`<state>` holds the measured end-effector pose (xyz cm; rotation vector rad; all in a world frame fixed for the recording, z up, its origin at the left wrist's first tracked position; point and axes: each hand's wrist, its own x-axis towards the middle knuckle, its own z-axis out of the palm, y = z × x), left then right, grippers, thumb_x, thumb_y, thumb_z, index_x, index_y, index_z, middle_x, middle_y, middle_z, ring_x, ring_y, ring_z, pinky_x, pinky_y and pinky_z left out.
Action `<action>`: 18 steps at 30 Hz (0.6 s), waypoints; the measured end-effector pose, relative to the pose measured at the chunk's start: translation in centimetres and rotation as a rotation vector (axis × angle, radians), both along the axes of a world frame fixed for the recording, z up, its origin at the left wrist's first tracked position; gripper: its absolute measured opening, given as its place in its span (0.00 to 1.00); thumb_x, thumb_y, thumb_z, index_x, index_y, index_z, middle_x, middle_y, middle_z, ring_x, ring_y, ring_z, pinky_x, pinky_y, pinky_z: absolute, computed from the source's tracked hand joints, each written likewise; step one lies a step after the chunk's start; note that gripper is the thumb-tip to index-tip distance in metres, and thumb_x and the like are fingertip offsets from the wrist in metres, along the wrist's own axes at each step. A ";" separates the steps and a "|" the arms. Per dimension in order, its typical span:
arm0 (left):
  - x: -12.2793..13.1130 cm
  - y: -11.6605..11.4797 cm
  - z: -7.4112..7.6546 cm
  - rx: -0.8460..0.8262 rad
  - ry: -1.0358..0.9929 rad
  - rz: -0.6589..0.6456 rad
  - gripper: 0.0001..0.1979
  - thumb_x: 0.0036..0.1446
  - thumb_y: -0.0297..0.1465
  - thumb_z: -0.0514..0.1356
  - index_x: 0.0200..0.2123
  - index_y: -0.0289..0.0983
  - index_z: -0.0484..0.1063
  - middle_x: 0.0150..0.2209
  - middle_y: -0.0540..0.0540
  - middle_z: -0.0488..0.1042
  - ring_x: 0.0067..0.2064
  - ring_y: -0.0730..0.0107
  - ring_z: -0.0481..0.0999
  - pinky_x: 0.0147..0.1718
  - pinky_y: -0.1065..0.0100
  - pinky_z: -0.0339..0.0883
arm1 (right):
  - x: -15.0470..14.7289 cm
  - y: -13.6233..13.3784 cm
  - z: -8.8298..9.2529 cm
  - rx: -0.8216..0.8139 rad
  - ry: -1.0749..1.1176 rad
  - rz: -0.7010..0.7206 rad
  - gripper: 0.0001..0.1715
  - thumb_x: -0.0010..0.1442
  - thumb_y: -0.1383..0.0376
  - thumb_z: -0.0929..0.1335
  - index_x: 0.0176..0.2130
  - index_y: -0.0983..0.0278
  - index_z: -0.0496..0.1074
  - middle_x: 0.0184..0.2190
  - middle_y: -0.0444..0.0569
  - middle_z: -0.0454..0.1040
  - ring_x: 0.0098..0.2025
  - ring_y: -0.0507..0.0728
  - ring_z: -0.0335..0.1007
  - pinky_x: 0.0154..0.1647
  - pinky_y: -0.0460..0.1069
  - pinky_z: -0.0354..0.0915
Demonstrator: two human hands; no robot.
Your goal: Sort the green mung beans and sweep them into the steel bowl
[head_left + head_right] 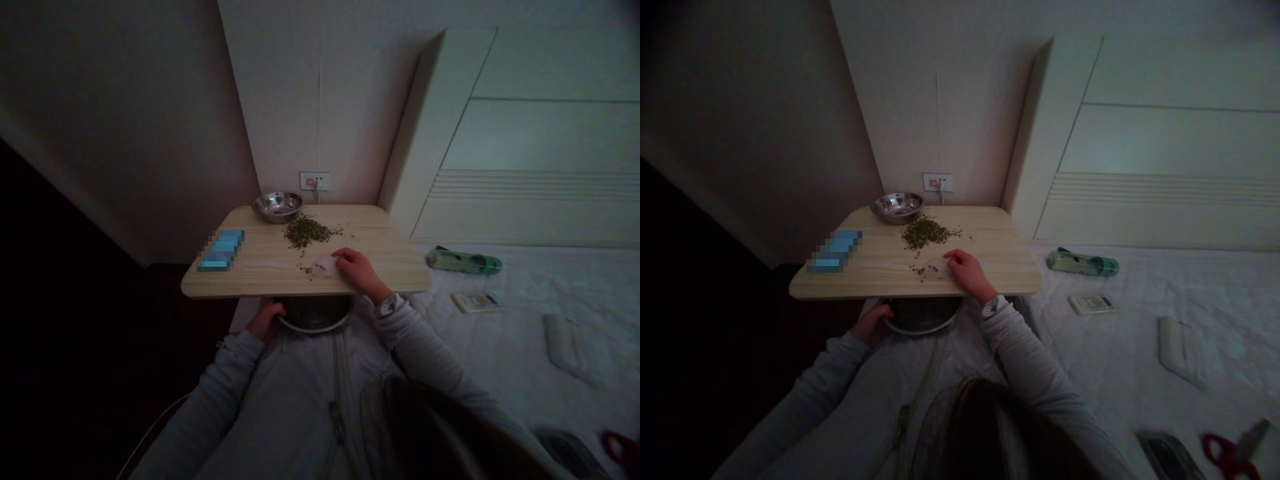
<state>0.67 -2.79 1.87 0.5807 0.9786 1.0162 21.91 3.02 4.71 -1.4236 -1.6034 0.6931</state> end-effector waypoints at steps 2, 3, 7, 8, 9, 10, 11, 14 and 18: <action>-0.1 0.0 0.0 -0.025 0.009 -0.016 0.15 0.30 0.20 0.52 0.27 0.35 0.69 0.25 0.49 0.73 0.34 0.63 0.71 0.27 0.67 0.64 | 0.0 -0.1 0.0 0.000 -0.019 0.001 0.16 0.43 0.67 0.58 0.32 0.65 0.69 0.21 0.42 0.66 0.23 0.48 0.57 0.26 0.44 0.54; -0.1 0.0 0.0 -0.032 0.007 -0.024 0.16 0.30 0.20 0.52 0.27 0.35 0.69 0.25 0.49 0.73 0.34 0.63 0.71 0.27 0.67 0.64 | 0.0 -0.1 0.0 -0.002 -0.026 0.004 0.16 0.44 0.67 0.58 0.32 0.65 0.69 0.21 0.42 0.66 0.23 0.48 0.57 0.26 0.44 0.54; -0.1 0.0 0.0 -0.028 -0.047 -0.027 0.17 0.30 0.20 0.51 0.28 0.35 0.69 0.27 0.49 0.74 0.34 0.62 0.72 0.29 0.66 0.65 | -0.1 -0.2 0.0 -0.002 -0.023 0.015 0.15 0.44 0.67 0.58 0.30 0.65 0.69 0.23 0.43 0.67 0.25 0.49 0.58 0.28 0.44 0.55; -0.1 0.0 0.0 -0.032 -0.055 -0.024 0.18 0.29 0.20 0.51 0.29 0.35 0.69 0.27 0.49 0.74 0.34 0.62 0.72 0.29 0.66 0.65 | -0.1 -0.2 0.0 0.005 -0.007 0.012 0.15 0.44 0.67 0.58 0.30 0.65 0.69 0.23 0.43 0.67 0.25 0.49 0.59 0.28 0.44 0.55; 0.0 0.0 0.0 -0.040 -0.059 -0.021 0.18 0.29 0.20 0.51 0.29 0.35 0.69 0.27 0.49 0.74 0.34 0.62 0.72 0.29 0.66 0.65 | 0.0 -0.1 0.0 0.013 0.011 0.005 0.15 0.43 0.67 0.58 0.30 0.65 0.69 0.24 0.43 0.68 0.26 0.49 0.59 0.28 0.44 0.55; 0.1 0.0 0.0 -0.049 -0.057 -0.017 0.18 0.30 0.20 0.51 0.29 0.35 0.69 0.27 0.49 0.74 0.34 0.62 0.72 0.28 0.65 0.65 | -0.1 -0.1 0.0 0.020 0.026 -0.004 0.15 0.43 0.67 0.58 0.31 0.65 0.69 0.24 0.43 0.68 0.26 0.49 0.59 0.29 0.44 0.55; 0.1 0.0 0.0 -0.058 -0.052 -0.010 0.18 0.30 0.20 0.51 0.30 0.35 0.69 0.27 0.49 0.74 0.34 0.62 0.72 0.28 0.65 0.65 | -0.1 -0.1 0.0 0.024 0.035 -0.014 0.15 0.43 0.67 0.58 0.32 0.65 0.69 0.24 0.43 0.67 0.25 0.49 0.58 0.28 0.44 0.55; 0.2 0.1 -0.2 -0.058 -0.032 0.021 0.17 0.32 0.21 0.52 0.30 0.36 0.69 0.27 0.49 0.74 0.34 0.62 0.72 0.28 0.65 0.66 | -0.1 -0.1 0.1 0.019 0.013 -0.020 0.16 0.43 0.67 0.58 0.33 0.65 0.69 0.21 0.42 0.66 0.24 0.49 0.57 0.27 0.44 0.54; 0.2 0.2 -0.6 -0.023 0.012 0.080 0.16 0.33 0.22 0.53 0.30 0.37 0.69 0.27 0.50 0.74 0.34 0.63 0.72 0.28 0.66 0.66 | -0.2 -0.2 0.2 0.003 -0.019 -0.002 0.16 0.43 0.67 0.58 0.32 0.65 0.69 0.19 0.41 0.64 0.22 0.48 0.56 0.25 0.44 0.53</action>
